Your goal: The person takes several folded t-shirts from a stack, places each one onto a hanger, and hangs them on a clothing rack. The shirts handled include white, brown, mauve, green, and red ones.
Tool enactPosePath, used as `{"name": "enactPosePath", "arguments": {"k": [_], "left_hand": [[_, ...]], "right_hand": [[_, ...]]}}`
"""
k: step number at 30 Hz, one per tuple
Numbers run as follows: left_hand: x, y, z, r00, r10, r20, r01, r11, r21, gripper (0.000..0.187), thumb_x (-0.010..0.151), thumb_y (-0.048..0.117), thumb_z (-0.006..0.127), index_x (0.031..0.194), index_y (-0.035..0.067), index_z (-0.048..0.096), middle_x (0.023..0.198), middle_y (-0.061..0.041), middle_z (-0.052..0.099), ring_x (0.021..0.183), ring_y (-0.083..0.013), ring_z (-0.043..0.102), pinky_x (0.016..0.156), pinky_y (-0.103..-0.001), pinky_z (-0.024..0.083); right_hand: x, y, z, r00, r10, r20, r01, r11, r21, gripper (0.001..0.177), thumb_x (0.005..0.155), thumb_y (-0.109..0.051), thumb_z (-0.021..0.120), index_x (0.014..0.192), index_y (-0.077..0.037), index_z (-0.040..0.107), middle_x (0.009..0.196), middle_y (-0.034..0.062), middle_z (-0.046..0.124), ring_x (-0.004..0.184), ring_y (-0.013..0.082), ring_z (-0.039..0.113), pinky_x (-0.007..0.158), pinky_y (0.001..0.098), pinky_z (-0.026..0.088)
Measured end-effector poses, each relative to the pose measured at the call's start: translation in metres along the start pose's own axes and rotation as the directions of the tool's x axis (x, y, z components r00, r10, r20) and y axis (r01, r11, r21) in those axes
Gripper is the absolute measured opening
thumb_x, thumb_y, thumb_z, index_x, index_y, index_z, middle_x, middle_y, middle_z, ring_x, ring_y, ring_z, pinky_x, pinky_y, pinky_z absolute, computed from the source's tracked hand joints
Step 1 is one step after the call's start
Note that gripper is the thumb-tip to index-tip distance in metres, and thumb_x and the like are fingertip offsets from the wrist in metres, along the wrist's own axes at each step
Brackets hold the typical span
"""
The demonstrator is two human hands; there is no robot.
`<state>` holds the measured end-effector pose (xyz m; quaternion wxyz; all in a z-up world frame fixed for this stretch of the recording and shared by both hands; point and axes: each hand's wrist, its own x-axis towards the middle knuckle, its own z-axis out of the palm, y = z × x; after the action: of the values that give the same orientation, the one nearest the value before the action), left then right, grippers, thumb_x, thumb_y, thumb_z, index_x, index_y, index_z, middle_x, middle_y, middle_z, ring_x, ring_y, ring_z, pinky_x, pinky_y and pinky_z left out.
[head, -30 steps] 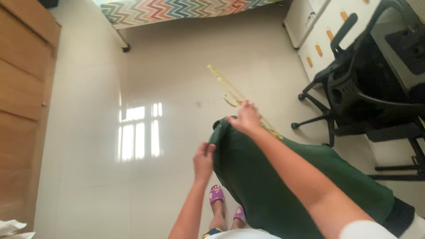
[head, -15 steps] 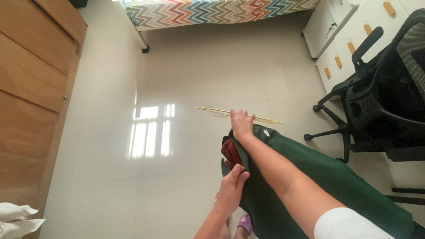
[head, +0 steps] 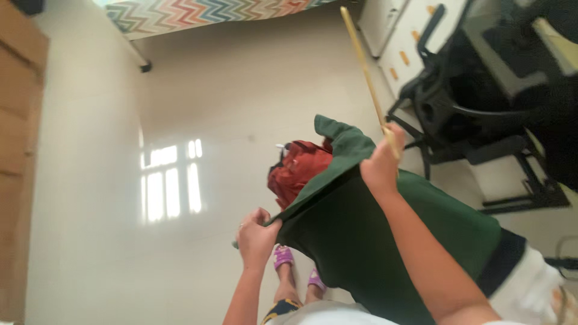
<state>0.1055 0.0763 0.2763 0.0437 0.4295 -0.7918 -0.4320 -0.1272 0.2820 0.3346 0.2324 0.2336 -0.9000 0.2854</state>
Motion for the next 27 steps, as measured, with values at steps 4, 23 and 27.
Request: {"name": "enactPosePath", "arguments": {"k": [4, 23, 27], "left_hand": [[-0.021, -0.003, -0.006, 0.998, 0.066, -0.025, -0.068, 0.993, -0.095, 0.027, 0.073, 0.024, 0.082, 0.087, 0.011, 0.064, 0.074, -0.008, 0.064, 0.069, -0.0248, 0.062, 0.065, -0.04, 0.049], [-0.062, 0.012, 0.011, 0.561, 0.521, 0.643, 0.44, 0.471, -0.765, 0.024, 0.098, -0.003, 0.061, 0.109, 0.011, 0.046, 0.101, -0.005, 0.067, 0.092, -0.0112, 0.063, 0.079, -0.026, 0.053], [-0.106, 0.008, -0.015, 0.42, 0.585, 0.694, 0.28, 0.644, -0.712, 0.025, 0.095, -0.005, 0.063, 0.109, 0.011, 0.048, 0.094, -0.003, 0.068, 0.085, -0.0071, 0.061, 0.073, -0.022, 0.048]], "right_hand": [[-0.05, 0.001, -0.066, 0.964, 0.265, 0.006, -0.263, 0.954, 0.141, 0.071, 0.064, 0.024, 0.048, 0.132, 0.007, 0.035, 0.13, 0.024, 0.039, 0.132, 0.0392, 0.046, 0.124, 0.0469, 0.032], [-0.355, -0.127, -0.201, 0.427, 0.836, -0.345, -0.818, 0.519, 0.247, 0.073, 0.08, 0.011, 0.073, 0.135, -0.003, 0.027, 0.131, 0.0105, 0.037, 0.114, 0.0191, 0.042, 0.103, 0.0317, 0.037], [-0.42, -0.186, -0.231, 0.321, 0.855, -0.408, -0.805, 0.473, 0.359, 0.069, 0.082, 0.009, 0.069, 0.134, -0.005, 0.025, 0.131, 0.0061, 0.037, 0.104, 0.0133, 0.04, 0.091, 0.028, 0.039]]}}
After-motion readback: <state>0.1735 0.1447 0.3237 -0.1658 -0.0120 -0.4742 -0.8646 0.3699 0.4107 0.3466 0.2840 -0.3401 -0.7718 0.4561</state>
